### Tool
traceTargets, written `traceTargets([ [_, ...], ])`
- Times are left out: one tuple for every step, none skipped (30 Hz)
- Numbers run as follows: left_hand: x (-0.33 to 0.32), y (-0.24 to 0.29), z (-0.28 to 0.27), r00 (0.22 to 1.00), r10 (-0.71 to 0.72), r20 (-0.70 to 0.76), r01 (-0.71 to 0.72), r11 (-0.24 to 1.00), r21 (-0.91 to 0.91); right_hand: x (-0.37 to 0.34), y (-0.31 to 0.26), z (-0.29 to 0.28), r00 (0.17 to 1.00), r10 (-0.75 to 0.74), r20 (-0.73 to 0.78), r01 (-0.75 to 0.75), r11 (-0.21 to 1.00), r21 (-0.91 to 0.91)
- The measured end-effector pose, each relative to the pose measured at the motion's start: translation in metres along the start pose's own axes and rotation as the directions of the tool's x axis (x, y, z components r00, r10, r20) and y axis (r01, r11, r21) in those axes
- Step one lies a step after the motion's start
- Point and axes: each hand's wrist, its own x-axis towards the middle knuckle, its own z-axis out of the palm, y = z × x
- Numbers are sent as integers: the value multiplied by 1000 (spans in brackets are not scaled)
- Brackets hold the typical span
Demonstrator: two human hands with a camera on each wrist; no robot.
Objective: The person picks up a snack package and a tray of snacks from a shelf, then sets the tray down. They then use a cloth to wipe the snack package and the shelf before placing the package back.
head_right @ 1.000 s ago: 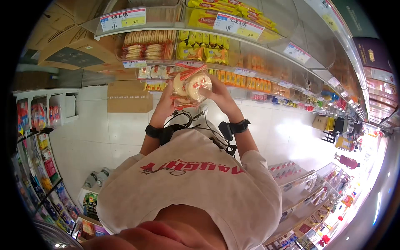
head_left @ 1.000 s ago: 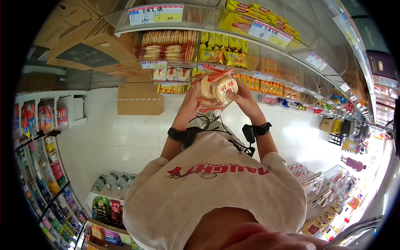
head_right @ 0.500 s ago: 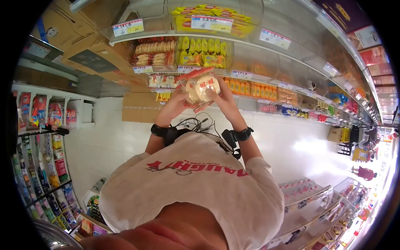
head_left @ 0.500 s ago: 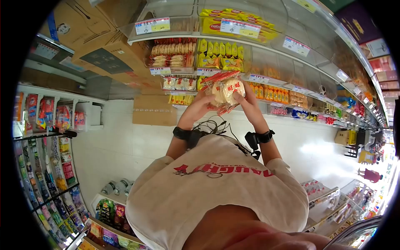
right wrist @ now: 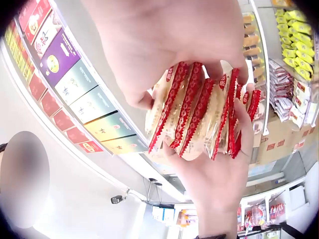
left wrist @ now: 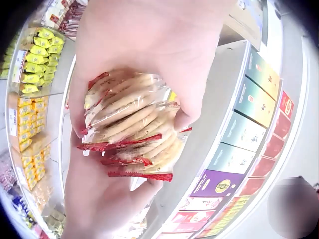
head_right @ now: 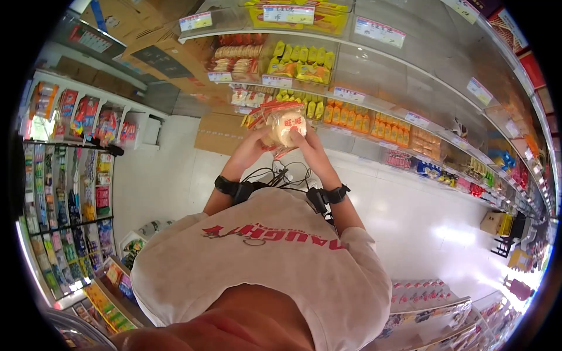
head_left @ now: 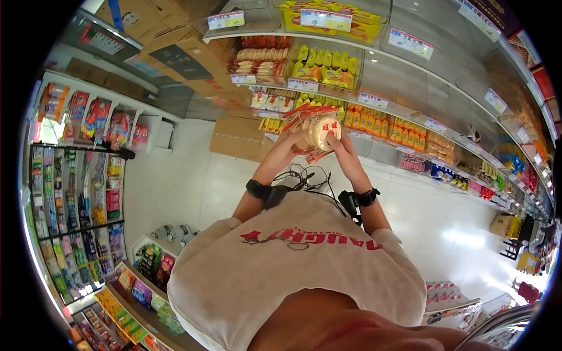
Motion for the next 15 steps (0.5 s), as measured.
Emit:
traceTargets([
  [-5,0,-1,1000,0,-4,0,1000,25,-1,4,3,1000,-4,1,4,1000,3],
  [-8,1,-2,1000,2,-3,-2,999,50,-1,7,5,1000,-14,-1,14,1000,2],
  [-11,3,-1,1000,3,3,-3,997,74,-2,5,9,1000,-21,2,21,1000,-5],
  [-14,6,1,1000,3,-15,-2,997,81,-1,3,12,1000,-28,4,28,1000,-14],
  [-17,9,4,1000,4,-31,-1,996,86,-1,1,15,999,-35,4,35,999,-26],
  [-19,12,5,999,5,-44,-1,996,92,0,-1,18,1000,-30,0,30,998,-46],
  [-17,13,1,999,33,-38,-28,993,113,2,-2,20,1000,-27,-6,26,997,-68],
  [-15,11,-5,998,59,-32,-55,990,133,5,-3,25,1000,-23,-11,22,996,-88],
  [-14,11,-14,996,85,-26,-80,985,153,8,-2,31,1000,-18,-10,17,996,-91],
  [-13,10,-25,992,112,-54,-102,982,160,11,2,38,1000,-15,-10,14,995,-94],
  [-12,10,-37,987,140,-81,-125,978,168,16,7,46,1000,-12,-10,11,995,-99],
  [-13,14,-47,980,167,-110,-147,973,176,24,14,55,1000,-12,-17,10,996,-85],
  [-17,19,-58,975,168,-145,-143,975,171,31,21,67,1000,-8,-23,6,998,-69],
  [-22,24,-72,969,170,-181,-140,976,165,38,27,79,1000,-3,-27,2,999,-54],
  [-26,31,-85,961,171,-217,-139,978,155,45,24,96,999,35,-16,-36,998,-54],
])
